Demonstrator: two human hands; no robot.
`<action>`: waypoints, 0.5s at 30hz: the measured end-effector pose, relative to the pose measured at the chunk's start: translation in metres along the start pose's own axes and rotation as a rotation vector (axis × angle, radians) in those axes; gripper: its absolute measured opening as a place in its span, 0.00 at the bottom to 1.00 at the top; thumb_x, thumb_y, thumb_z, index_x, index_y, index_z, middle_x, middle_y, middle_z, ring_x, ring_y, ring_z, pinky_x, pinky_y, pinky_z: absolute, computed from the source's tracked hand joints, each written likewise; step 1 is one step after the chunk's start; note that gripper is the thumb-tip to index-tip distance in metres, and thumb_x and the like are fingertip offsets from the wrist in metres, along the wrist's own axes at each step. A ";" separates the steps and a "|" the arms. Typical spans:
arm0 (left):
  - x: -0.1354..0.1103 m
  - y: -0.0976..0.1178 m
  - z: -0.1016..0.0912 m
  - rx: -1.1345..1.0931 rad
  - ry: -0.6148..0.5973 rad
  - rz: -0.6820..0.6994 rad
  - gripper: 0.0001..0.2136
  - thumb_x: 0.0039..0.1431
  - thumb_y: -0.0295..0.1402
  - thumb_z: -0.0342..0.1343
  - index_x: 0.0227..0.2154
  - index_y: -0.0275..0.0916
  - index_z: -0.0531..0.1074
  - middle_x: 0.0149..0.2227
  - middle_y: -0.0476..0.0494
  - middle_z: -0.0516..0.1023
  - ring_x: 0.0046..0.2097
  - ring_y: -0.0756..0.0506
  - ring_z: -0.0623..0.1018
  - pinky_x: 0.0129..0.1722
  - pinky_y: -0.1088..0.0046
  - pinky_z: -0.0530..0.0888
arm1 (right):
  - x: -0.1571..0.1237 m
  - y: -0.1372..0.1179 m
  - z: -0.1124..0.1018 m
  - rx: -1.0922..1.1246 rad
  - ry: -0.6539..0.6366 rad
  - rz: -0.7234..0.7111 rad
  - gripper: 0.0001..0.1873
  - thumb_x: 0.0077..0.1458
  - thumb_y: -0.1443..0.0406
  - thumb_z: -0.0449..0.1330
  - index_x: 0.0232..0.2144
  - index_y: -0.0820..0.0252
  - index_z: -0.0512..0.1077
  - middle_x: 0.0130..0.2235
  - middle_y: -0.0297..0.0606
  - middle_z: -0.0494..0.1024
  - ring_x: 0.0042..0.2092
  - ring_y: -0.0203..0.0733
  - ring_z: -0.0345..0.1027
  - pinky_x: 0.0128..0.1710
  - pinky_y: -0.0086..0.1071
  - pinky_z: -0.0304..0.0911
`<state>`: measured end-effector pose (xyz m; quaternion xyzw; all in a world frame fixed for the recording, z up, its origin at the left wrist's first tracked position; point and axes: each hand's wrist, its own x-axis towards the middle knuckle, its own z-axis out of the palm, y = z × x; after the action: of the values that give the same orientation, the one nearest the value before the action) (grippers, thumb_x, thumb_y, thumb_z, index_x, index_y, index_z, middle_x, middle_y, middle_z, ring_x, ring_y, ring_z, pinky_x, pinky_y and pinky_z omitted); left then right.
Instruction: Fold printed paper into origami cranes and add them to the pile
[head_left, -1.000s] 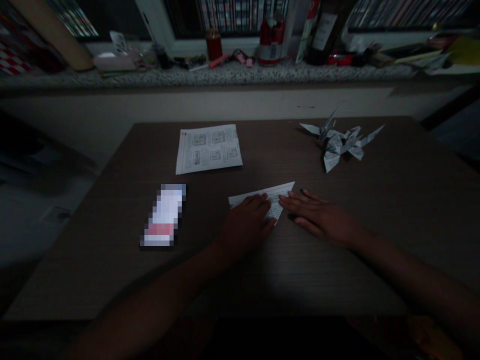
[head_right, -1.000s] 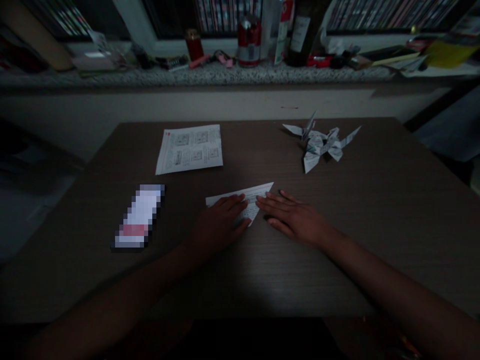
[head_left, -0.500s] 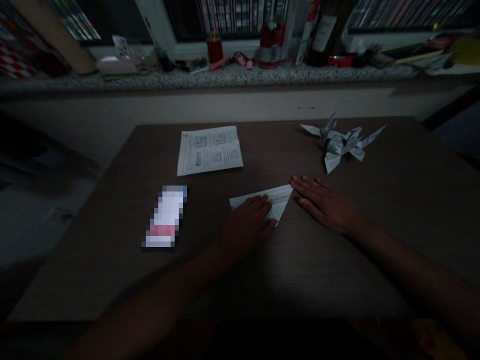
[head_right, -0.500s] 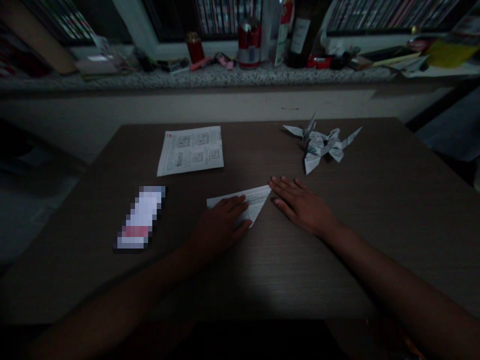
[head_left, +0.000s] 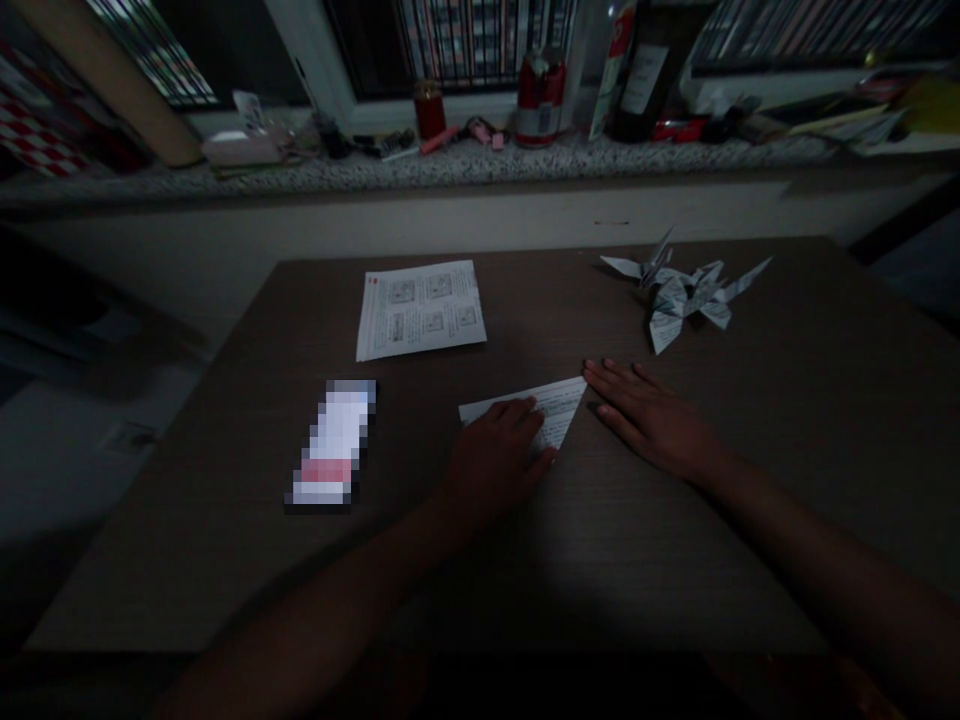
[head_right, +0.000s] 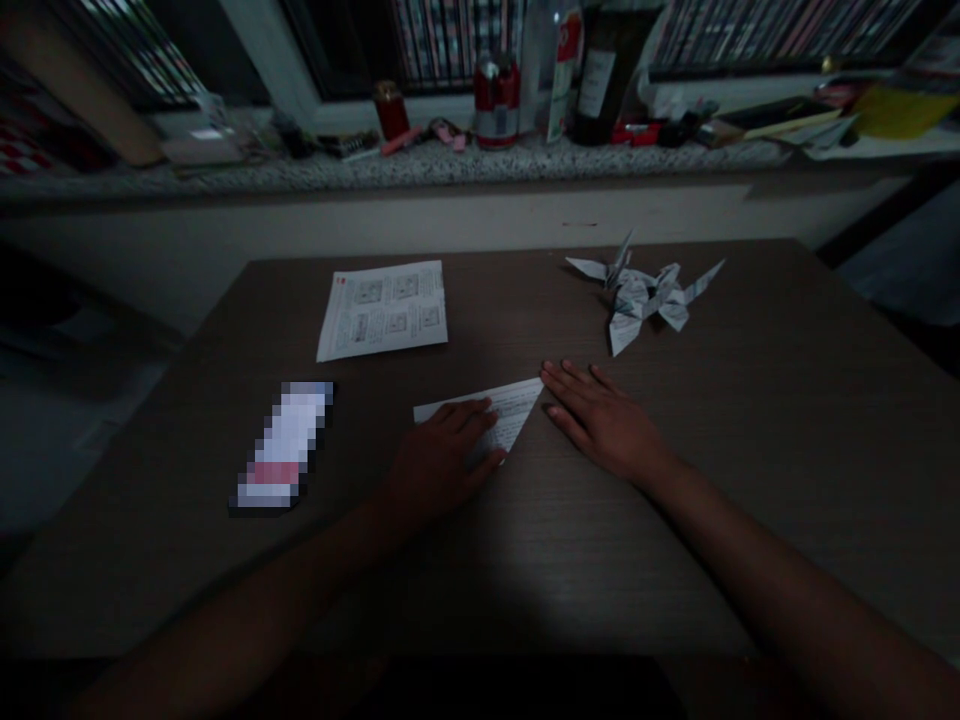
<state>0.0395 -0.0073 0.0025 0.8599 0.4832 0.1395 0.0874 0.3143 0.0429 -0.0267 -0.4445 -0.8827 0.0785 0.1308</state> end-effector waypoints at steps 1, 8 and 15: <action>0.000 0.000 0.000 -0.003 0.000 0.001 0.20 0.69 0.41 0.58 0.59 0.37 0.71 0.63 0.40 0.73 0.62 0.37 0.73 0.58 0.57 0.76 | 0.000 0.000 0.000 0.002 0.000 0.004 0.30 0.74 0.56 0.44 0.74 0.51 0.50 0.72 0.40 0.59 0.73 0.50 0.50 0.71 0.58 0.50; 0.000 -0.002 -0.002 -0.031 0.004 -0.014 0.20 0.68 0.42 0.58 0.58 0.38 0.71 0.63 0.40 0.72 0.63 0.37 0.72 0.60 0.56 0.74 | -0.001 0.004 0.003 0.004 0.019 -0.035 0.31 0.73 0.56 0.48 0.74 0.49 0.51 0.72 0.41 0.59 0.73 0.51 0.50 0.70 0.59 0.51; 0.001 -0.015 -0.002 -0.023 0.040 -0.035 0.19 0.69 0.43 0.58 0.57 0.39 0.72 0.63 0.39 0.72 0.64 0.37 0.71 0.64 0.55 0.69 | -0.004 0.005 0.002 0.047 0.079 -0.127 0.24 0.71 0.59 0.53 0.67 0.52 0.65 0.68 0.46 0.68 0.69 0.53 0.60 0.69 0.60 0.53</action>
<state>0.0272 0.0012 0.0001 0.8473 0.4982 0.1607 0.0898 0.3195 0.0427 -0.0300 -0.3871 -0.9012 0.0733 0.1805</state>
